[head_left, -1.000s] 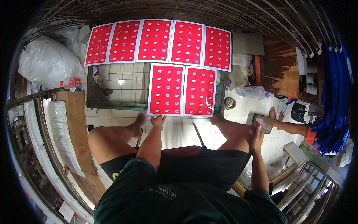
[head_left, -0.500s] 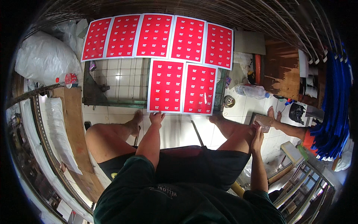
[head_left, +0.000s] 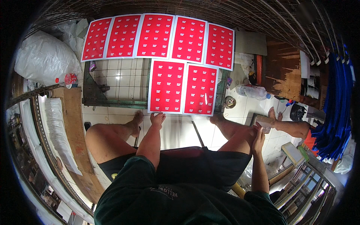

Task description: The person sits on the floor and receives red printed sheets from a coworker. They place the sheets onto a metal drying rack, arranging them in a grid pattern. The person continues to stack the sheets one by one as they are handed over.

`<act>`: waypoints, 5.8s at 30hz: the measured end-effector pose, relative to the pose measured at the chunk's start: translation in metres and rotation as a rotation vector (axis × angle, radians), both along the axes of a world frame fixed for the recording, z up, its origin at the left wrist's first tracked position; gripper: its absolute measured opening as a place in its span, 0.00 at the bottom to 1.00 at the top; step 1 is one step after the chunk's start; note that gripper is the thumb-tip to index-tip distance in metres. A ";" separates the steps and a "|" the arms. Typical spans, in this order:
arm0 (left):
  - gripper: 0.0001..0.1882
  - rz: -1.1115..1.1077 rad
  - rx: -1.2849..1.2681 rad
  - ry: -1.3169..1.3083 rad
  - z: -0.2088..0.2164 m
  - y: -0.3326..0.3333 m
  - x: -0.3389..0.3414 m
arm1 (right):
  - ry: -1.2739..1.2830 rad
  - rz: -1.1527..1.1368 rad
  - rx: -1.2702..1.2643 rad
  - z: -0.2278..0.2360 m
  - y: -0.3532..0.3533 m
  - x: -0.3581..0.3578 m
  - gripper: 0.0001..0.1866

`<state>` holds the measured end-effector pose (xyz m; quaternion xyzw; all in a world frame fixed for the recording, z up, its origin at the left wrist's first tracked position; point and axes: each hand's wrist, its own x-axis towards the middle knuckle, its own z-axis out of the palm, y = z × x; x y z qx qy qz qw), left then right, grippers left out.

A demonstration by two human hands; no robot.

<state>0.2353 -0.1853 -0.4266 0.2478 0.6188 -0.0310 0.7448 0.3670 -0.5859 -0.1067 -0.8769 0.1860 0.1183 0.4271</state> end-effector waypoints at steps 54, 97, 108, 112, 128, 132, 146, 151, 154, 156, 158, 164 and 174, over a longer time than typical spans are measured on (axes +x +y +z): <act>0.26 -1.218 0.371 -0.414 0.259 -0.042 -0.046 | -1.251 -0.516 1.016 0.382 -0.242 0.103 0.30; 0.30 -1.614 0.793 -0.367 0.202 -0.051 -0.031 | -1.217 -0.474 0.271 0.342 -0.268 0.137 0.20; 0.29 -1.571 0.770 -0.338 0.224 -0.047 -0.036 | -1.313 -0.670 1.638 0.376 -0.376 0.148 0.53; 0.29 -1.560 0.806 -0.302 0.238 -0.049 -0.039 | -1.299 -0.520 1.729 0.369 -0.390 0.146 0.58; 0.26 -1.523 0.870 -0.372 0.225 -0.051 -0.036 | -1.185 -0.375 1.088 0.437 -0.292 0.156 0.19; 0.26 -1.357 0.814 -0.601 0.258 -0.063 -0.018 | -1.539 -0.101 1.084 0.471 -0.221 0.132 0.19; 0.35 -0.789 0.496 -1.702 0.621 -0.134 0.058 | -1.521 0.141 1.614 0.381 0.131 -0.020 0.25; 0.30 -0.429 0.407 -1.688 0.628 -0.117 0.032 | -1.223 0.078 1.672 0.331 0.194 -0.067 0.26; 0.24 -0.353 0.460 -1.608 0.620 -0.098 0.015 | -1.065 0.038 1.625 0.304 0.220 -0.087 0.26; 0.21 -0.263 0.488 -1.581 0.605 -0.086 0.007 | -0.924 0.018 1.678 0.287 0.233 -0.096 0.25; 0.20 -0.215 0.522 -1.508 0.600 -0.077 0.006 | -0.888 0.003 1.623 0.281 0.249 -0.101 0.25; 0.21 -0.053 0.356 -1.317 0.579 -0.053 0.003 | -0.756 0.083 1.535 0.252 0.278 -0.103 0.25; 0.10 0.223 0.479 -0.907 0.460 0.106 0.046 | -0.109 1.147 0.203 0.118 0.203 -0.086 0.26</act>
